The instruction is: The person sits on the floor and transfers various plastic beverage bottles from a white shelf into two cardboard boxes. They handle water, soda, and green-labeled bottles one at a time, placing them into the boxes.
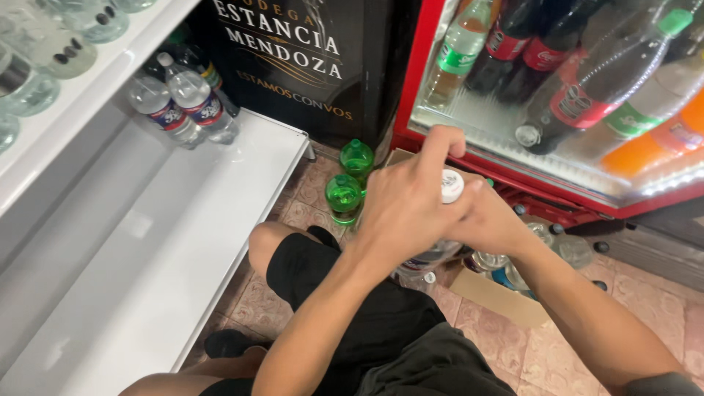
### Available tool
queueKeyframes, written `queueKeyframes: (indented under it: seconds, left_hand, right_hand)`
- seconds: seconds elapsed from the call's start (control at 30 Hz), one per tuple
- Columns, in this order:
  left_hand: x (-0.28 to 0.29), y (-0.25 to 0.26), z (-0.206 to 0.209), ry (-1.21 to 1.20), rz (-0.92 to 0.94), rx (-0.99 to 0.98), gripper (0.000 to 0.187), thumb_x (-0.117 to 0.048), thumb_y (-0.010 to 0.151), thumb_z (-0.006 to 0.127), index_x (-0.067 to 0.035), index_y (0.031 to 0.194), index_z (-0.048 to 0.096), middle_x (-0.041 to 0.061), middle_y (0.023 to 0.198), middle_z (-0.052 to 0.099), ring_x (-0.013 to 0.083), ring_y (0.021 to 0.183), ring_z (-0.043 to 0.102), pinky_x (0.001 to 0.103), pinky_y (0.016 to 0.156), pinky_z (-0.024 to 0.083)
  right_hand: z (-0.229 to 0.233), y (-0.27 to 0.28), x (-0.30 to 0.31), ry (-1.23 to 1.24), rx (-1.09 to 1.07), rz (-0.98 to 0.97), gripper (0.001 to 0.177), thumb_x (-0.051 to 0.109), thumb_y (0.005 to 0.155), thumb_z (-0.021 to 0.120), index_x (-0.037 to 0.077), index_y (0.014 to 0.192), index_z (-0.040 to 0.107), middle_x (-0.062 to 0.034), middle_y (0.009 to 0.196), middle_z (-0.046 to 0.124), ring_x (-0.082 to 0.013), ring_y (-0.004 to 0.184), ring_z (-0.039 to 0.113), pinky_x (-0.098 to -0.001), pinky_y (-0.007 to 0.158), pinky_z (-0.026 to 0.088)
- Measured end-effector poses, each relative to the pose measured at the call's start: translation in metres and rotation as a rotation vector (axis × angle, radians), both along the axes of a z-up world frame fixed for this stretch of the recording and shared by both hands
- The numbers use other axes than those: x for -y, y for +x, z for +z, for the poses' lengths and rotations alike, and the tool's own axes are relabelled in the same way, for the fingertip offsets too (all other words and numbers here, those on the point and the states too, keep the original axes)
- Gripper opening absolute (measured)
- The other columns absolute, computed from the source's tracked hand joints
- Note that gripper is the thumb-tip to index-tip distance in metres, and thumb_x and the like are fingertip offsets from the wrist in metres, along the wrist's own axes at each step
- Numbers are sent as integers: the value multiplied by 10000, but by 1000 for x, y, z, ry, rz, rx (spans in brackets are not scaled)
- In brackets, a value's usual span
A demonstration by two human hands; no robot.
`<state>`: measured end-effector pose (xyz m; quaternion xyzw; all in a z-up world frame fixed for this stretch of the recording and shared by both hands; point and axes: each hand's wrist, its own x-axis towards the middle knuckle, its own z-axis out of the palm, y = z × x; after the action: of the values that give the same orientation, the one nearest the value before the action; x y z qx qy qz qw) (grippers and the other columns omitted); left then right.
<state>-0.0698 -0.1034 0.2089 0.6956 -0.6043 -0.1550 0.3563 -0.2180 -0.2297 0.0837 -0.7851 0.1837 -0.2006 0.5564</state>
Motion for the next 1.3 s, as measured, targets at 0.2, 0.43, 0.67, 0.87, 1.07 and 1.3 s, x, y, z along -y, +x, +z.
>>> queueKeyframes:
  seconds: [0.2,0.43,0.67,0.87,1.07,1.3]
  left_hand:
    - [3,-45,33,-82,-260,-5,523,-484,838,735,-154,1083,412,13,760,697,235,683,713,428,556,555]
    - [-14,0,6,145,-411,-113,749,-668,887,319,-124,1376,481,23,1121,631,205,958,638,445,748,495]
    - [-69,65,-103,456,21,-337,269,-327,932,688,-210,1168,741,82,800,803,276,707,739,382,654,554]
    - [-112,86,-209,336,213,-540,172,-199,965,710,-114,1107,754,93,699,732,193,585,624,311,559,511]
    - [-118,77,-208,153,285,-517,101,-102,975,672,-75,1018,760,86,633,674,164,532,598,300,536,513]
    - [-120,77,-217,92,292,-495,86,-71,958,690,-62,996,767,68,605,660,150,520,600,286,515,512]
  right_hand:
    - [22,-69,-46,-48,59,-406,285,207,736,824,56,866,622,-15,785,646,-86,720,555,-282,546,484]
    - [55,-101,-73,-284,56,-532,487,451,946,569,3,1115,659,-142,1154,726,-266,1135,709,-387,1046,552]
    - [-28,-141,-70,-356,-175,-731,322,384,805,811,225,1085,810,45,1008,799,-151,941,759,-260,917,534]
    - [-120,-146,-75,-296,-236,-805,263,331,883,791,180,1097,772,-75,1006,787,-332,989,740,-424,870,550]
    - [-215,-149,-81,-264,-280,-851,272,250,940,739,76,1147,716,-211,1022,749,-466,1007,693,-554,848,523]
    - [-271,-130,-82,-232,-436,-848,305,400,954,715,142,1117,705,-208,910,731,-462,921,696,-560,808,534]
